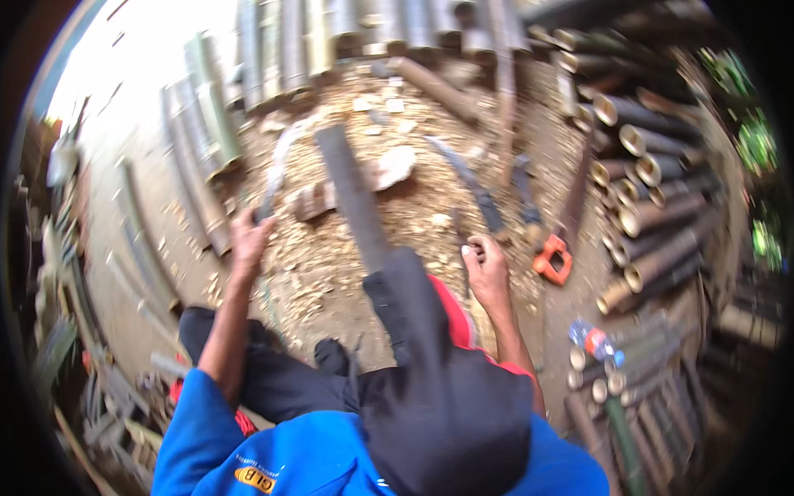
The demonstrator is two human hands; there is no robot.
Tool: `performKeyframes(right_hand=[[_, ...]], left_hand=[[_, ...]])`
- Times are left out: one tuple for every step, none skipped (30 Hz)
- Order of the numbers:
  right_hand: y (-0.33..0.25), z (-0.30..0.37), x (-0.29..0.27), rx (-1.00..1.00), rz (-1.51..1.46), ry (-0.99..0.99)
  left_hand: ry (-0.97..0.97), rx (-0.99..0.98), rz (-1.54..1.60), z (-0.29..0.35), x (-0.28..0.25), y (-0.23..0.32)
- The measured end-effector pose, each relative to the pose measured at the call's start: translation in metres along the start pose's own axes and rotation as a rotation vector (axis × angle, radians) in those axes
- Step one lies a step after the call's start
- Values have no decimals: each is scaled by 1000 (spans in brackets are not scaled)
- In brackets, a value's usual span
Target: The person cuts and carves bamboo poles using a saw and knives, creating notches and shaping the wood while sitting on the ground.
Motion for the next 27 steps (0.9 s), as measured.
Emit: performKeyframes(right_hand=[[-35,-6,16,-52,-133,-76],[-27,-14,35,-15,-415,-197],[-54,-22,69,136,-624,-270],[-94,-25,104,305,-814,-367],[-108,-33,116,458,-1017,-449],[-99,-52,133,559,-1065,-412],[-111,-52,137,141,-862,-275],[-114,-60,138,108,-771,-202],[-139,-51,139,108,-795,-292],[-148,-49,139,108,-778,-319],[-143,-50,136,99,-808,-384],[-137,-52,136,92,-837,-443],[-134,-51,145,74,-800,-482],[-127,-49,157,59,-766,-518],[-119,-51,164,43,-773,-570],[-122,-42,174,122,-810,-632],[-128,-27,191,200,-834,-714],[-124,-24,199,267,-833,-746],[-124,-20,211,271,-840,-699],[-116,-19,224,343,-843,-767],[-111,-13,237,347,-824,-810],[-109,-12,246,339,-805,-841],[-101,-15,252,351,-774,-847],[-98,-16,256,338,-734,-837],[-98,-14,260,342,-722,-831],[-97,-15,263,338,-705,-814],[-97,-18,267,306,-702,-770]], left_hand=[[19,-12,100,19,11,11],[-66,-59,189,42,40,45],[-164,-21,345,57,48,52],[-171,80,339,69,63,31],[-386,178,394,86,73,69],[-373,590,152,102,66,97],[-412,580,159,107,54,112],[-455,561,175,112,37,124],[-408,597,161,111,9,123],[-379,651,155,105,-17,125],[-298,621,174,103,-53,133],[-145,593,260,103,-88,129],[11,579,131,100,-129,114],[126,423,188,104,-166,90],[192,214,253,103,-195,57],[393,167,90,107,-223,7],[551,93,-17,127,-260,-51],[581,-175,-42,142,-273,-101],[597,-323,2,167,-281,-150],[618,-474,36,195,-284,-196],[562,-589,-20,223,-274,-231],[500,-689,-67,242,-256,-257],[492,-729,-111,249,-226,-270],[483,-772,-153,258,-195,-279],[519,-728,-257,267,-177,-284],[550,-673,-351,266,-158,-280],[552,-683,-395,263,-142,-280]])
Point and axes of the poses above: each hand's wrist, its own z-axis away from the middle knuckle, its own x-axis out of the palm, y = z × x, the point moved 4 cm from there along -z, towards the middle knuckle, and after that the axes turned 3 degrees about z, right-handed, at the moved point
